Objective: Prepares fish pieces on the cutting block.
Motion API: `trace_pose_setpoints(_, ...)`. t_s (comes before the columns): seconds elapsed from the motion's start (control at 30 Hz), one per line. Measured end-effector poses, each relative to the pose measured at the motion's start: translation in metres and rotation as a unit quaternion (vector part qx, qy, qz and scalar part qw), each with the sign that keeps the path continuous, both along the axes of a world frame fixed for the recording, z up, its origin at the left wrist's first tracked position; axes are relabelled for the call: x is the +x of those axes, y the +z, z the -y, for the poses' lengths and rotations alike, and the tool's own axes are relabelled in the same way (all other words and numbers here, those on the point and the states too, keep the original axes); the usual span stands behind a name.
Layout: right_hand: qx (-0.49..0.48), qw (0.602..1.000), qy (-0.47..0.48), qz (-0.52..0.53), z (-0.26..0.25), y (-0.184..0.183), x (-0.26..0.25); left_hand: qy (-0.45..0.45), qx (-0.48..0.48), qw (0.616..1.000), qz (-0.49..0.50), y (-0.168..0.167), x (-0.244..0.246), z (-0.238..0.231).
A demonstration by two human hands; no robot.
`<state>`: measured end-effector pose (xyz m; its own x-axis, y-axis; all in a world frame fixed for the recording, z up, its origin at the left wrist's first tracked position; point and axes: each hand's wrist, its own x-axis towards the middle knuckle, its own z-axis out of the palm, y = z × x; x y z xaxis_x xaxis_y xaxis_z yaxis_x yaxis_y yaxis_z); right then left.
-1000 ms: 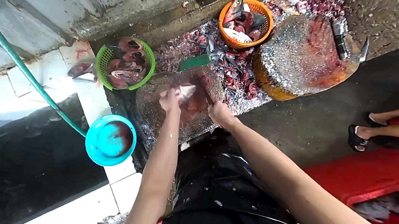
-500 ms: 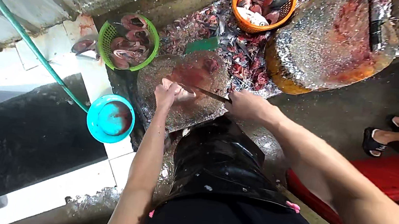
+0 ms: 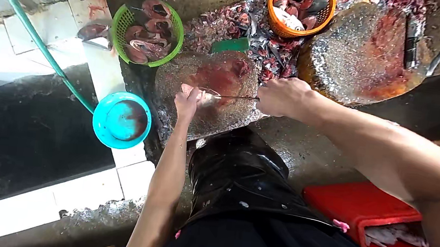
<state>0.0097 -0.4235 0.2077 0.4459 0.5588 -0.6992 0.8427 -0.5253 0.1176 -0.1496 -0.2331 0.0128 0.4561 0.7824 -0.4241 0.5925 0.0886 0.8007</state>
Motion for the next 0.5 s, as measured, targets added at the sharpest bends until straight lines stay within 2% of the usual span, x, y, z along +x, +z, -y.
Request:
trace_pose_setpoints(0.13,-0.026,1.0,0.005,0.008,-0.014,0.008,-0.003,-0.023,0.01,0.999,-0.023,0.004,-0.004,-0.001)
trace_pose_setpoints(0.5,-0.051,0.998,0.015,0.022,-0.022,0.014,-0.003,-0.009,-0.003,1.0,-0.006,0.001,-0.005,-0.004)
